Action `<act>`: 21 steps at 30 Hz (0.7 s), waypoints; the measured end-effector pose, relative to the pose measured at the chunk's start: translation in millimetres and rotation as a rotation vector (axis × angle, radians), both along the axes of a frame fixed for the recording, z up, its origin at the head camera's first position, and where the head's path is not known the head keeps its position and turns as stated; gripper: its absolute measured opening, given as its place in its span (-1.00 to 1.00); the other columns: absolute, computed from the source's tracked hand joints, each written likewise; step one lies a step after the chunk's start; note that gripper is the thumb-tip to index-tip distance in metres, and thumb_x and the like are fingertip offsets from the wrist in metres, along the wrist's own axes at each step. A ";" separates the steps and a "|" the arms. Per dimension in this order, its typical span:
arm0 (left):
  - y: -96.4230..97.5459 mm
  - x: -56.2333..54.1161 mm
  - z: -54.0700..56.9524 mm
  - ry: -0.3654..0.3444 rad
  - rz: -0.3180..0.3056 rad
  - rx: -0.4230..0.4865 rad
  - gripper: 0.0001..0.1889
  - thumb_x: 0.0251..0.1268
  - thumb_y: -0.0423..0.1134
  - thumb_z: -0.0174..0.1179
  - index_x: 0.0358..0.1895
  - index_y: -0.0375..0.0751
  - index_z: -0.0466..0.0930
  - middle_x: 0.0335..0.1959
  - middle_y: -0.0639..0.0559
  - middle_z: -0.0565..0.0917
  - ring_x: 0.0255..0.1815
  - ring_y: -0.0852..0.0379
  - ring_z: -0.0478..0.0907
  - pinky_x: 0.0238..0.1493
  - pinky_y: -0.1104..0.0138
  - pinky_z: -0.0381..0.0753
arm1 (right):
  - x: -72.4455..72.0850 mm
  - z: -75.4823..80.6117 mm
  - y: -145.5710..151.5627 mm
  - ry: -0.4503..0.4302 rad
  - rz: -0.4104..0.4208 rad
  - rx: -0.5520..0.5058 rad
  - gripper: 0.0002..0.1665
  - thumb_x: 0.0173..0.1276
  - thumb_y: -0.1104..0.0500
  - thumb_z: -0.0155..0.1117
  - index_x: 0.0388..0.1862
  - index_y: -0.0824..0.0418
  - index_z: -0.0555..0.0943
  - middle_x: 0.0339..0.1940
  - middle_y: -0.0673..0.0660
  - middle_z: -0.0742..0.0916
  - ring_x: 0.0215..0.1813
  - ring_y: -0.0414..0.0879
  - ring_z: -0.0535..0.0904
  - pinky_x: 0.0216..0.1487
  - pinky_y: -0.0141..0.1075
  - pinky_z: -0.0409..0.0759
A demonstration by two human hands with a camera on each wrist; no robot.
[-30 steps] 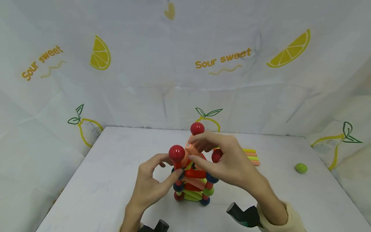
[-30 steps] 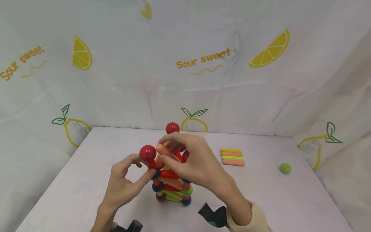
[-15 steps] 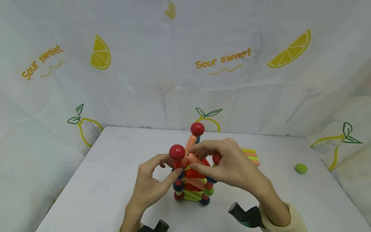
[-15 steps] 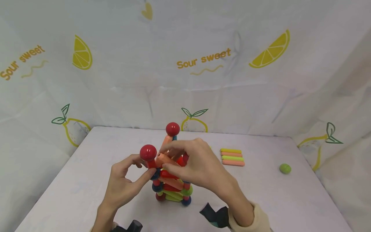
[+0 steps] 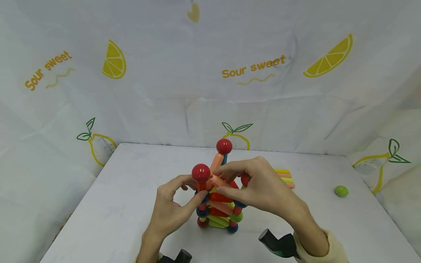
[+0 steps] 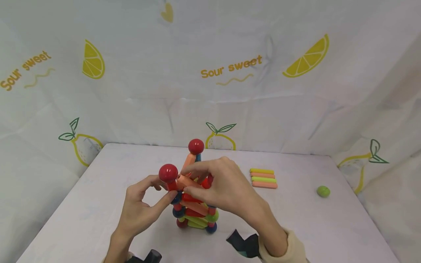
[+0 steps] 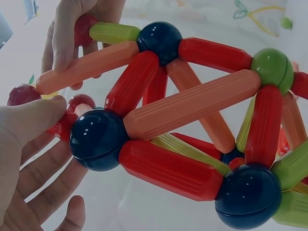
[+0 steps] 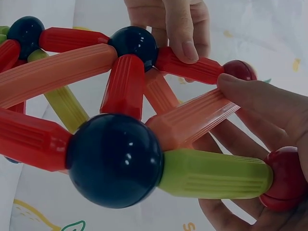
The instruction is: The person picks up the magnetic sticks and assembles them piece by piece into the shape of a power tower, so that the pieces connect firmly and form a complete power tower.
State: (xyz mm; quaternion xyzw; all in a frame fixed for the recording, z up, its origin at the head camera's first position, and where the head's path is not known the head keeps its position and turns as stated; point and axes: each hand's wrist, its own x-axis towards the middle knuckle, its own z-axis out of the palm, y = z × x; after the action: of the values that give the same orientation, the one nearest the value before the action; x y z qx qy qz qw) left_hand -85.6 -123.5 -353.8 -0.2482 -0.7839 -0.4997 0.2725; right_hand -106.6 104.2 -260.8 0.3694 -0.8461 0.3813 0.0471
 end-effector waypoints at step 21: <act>-5.9 -0.3 -1.1 -0.040 -0.044 -0.093 -0.48 -0.04 -0.31 0.61 0.06 -0.04 0.66 -0.25 0.14 0.75 -0.21 0.25 0.62 -0.15 0.33 0.63 | 0.7 -2.7 -1.5 0.100 0.024 -0.021 -0.75 0.18 0.19 0.60 -0.14 -0.01 0.82 -0.32 -0.21 0.81 -0.43 -0.33 0.42 -0.52 -0.48 0.36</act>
State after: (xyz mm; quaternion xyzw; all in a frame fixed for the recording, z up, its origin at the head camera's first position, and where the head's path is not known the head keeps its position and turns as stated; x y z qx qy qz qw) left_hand -85.9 -129.4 -354.9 -0.2678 -0.8058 -0.4735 0.2338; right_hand -105.9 102.7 -263.5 0.3974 -0.8343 0.3718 0.0885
